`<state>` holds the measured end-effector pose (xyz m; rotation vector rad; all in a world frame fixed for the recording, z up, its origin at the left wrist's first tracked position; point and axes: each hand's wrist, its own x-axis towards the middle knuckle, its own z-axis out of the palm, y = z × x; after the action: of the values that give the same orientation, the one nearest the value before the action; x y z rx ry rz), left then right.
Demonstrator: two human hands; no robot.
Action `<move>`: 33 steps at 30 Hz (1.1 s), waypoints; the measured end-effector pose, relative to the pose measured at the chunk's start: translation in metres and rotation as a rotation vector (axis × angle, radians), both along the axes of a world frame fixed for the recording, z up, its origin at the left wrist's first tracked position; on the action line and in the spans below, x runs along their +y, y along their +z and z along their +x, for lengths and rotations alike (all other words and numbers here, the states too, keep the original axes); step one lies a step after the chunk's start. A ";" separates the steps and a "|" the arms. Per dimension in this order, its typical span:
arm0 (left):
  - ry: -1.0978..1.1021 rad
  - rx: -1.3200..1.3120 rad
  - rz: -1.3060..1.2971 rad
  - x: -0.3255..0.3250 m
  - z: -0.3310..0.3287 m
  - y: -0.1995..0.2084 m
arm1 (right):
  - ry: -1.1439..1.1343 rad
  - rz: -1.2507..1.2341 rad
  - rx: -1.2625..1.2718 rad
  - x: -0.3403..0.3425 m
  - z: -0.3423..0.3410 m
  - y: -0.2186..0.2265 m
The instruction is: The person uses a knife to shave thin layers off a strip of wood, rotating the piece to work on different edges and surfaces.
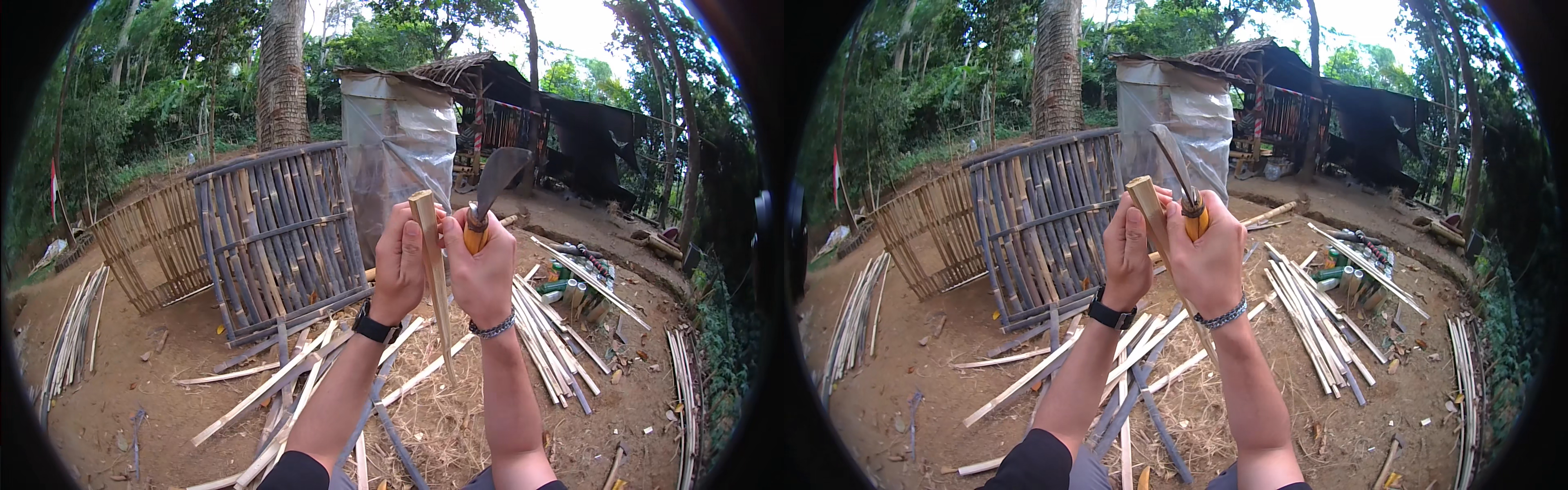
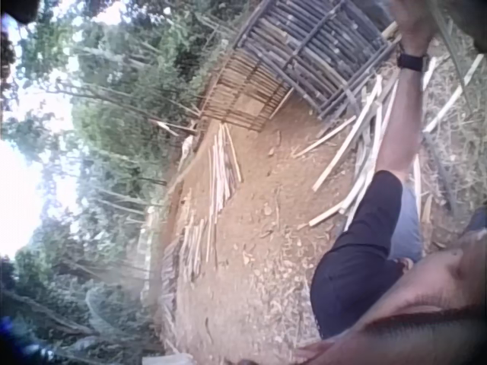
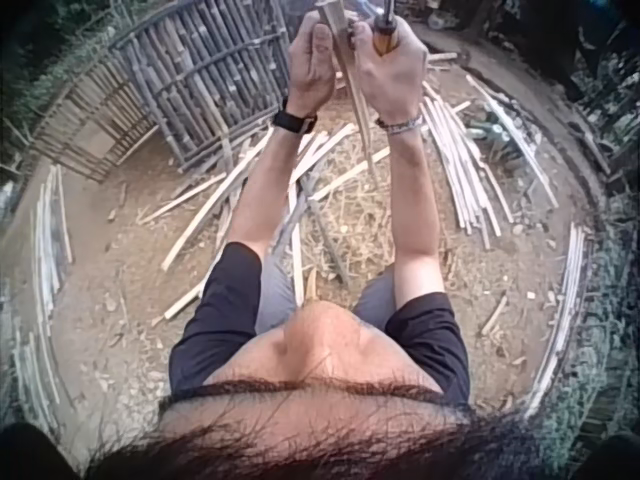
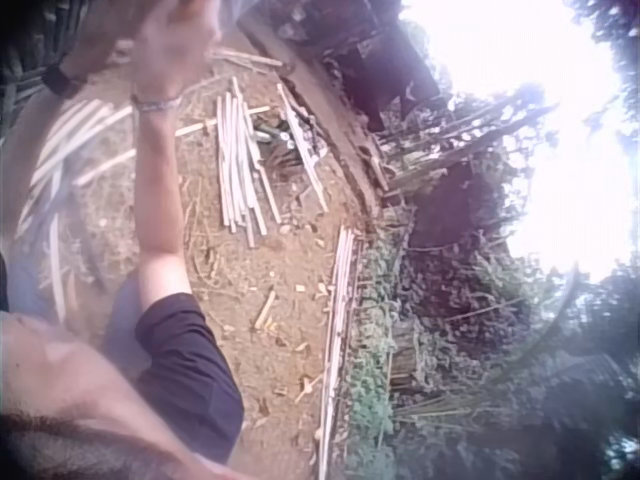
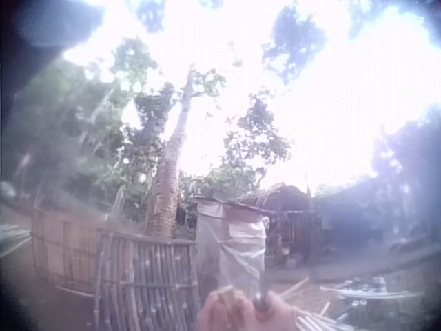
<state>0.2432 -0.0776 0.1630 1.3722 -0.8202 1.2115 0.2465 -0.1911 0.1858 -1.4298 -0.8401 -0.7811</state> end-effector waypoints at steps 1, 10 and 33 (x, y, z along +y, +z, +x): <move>-0.012 -0.015 0.015 0.001 -0.002 0.001 | -0.010 -0.007 -0.001 0.000 -0.001 0.000; -0.096 0.117 0.008 -0.005 -0.012 0.001 | -0.141 0.002 -0.087 -0.012 -0.008 0.007; -0.475 0.227 -0.207 0.026 0.006 0.000 | 0.389 -0.104 0.324 -0.011 0.037 -0.010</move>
<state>0.2493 -0.0518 0.1628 1.0450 -0.7781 0.7340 0.2833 -0.2022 0.1753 -1.3781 -0.8767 -0.2060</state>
